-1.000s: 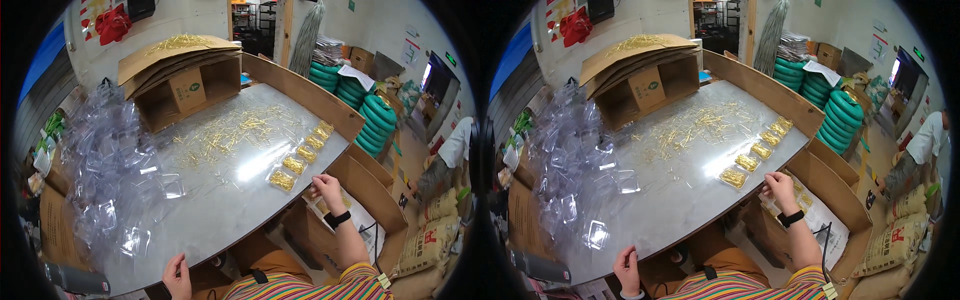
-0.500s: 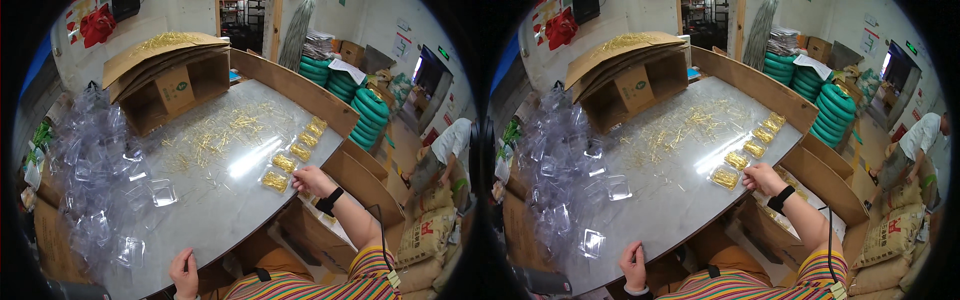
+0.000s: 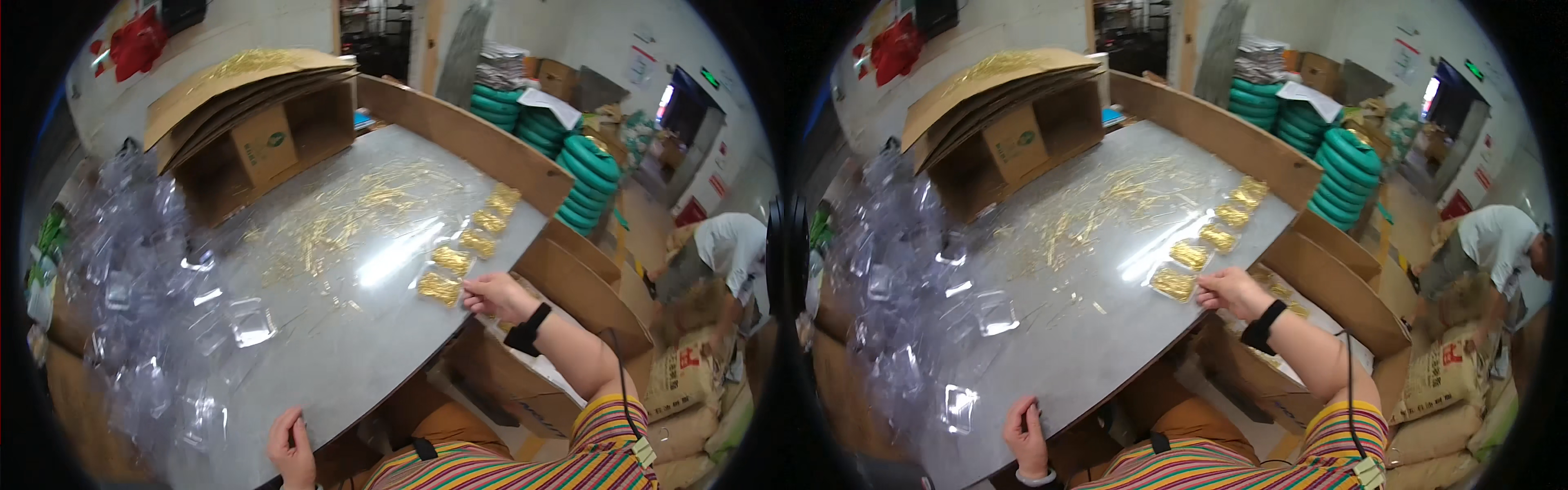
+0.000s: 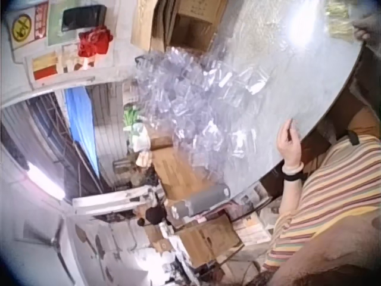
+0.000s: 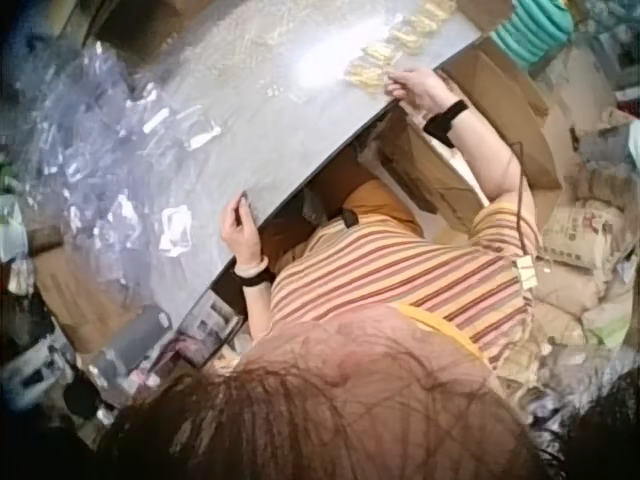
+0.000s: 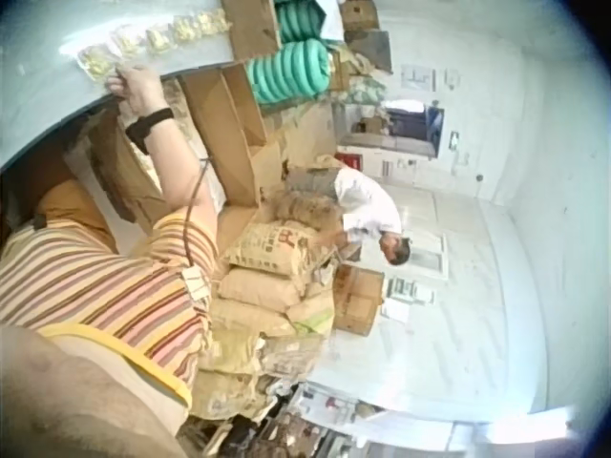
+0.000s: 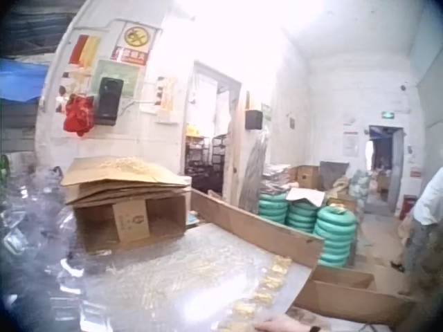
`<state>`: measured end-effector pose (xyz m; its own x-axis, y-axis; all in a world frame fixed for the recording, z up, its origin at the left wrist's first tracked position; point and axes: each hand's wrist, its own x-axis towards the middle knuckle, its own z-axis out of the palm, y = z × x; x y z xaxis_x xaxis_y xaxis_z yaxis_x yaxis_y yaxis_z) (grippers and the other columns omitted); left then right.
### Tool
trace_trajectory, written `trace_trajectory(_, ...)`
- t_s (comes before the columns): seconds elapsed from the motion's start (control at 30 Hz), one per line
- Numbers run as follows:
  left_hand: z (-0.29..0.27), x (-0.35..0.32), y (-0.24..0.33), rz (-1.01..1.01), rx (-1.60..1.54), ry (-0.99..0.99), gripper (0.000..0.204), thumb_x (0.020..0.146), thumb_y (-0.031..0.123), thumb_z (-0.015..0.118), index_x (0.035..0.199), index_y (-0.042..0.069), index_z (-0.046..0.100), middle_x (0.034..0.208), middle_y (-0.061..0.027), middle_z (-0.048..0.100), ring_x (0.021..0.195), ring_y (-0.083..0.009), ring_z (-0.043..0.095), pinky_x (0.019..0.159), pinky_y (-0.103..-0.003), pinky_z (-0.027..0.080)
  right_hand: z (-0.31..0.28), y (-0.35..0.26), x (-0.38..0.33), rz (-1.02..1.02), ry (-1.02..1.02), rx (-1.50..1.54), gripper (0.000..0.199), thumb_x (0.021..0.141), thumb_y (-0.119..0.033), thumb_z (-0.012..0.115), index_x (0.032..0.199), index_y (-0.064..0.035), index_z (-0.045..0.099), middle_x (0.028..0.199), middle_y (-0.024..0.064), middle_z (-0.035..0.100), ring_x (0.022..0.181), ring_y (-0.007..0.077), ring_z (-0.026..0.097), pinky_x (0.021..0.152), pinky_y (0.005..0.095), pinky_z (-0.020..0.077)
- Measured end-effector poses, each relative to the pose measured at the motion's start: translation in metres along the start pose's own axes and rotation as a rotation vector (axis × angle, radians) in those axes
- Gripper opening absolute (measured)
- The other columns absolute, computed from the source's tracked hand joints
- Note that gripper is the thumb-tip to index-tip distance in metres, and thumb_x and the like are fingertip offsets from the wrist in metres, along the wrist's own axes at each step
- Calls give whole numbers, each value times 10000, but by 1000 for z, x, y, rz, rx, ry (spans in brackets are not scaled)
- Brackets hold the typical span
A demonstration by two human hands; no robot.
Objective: Organizing and packing small metal components into boxes on a fabrication floor.
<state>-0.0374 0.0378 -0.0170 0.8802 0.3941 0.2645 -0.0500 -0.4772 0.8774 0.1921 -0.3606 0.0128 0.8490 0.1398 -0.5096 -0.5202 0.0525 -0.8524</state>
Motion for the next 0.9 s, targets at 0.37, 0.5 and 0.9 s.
trace_trajectory(0.37,1,-4,26,145,159,-6,205,960,103,623,1076,-51,693,1000,-183,709,895,-275,659,829,-351,518,13,-3,26,22,33,128,200,984,-170,606,975,30,603,808,113,691,671,144,690,510,231,564)
trace_trajectory(0.5,-2,-5,24,72,86,-10,210,963,108,622,1078,-54,688,1024,-186,704,910,-279,654,829,-352,515,13,-2,15,19,-31,140,167,975,-159,619,964,7,597,811,86,675,670,145,690,542,245,583)
trace_trajectory(0.9,-3,-6,28,17,142,-12,235,969,142,624,1088,-51,682,1030,-187,698,914,-280,645,847,-355,509,8,16,-21,-26,-162,144,155,1021,-233,544,947,-98,557,815,-3,635,689,84,663,551,216,548)
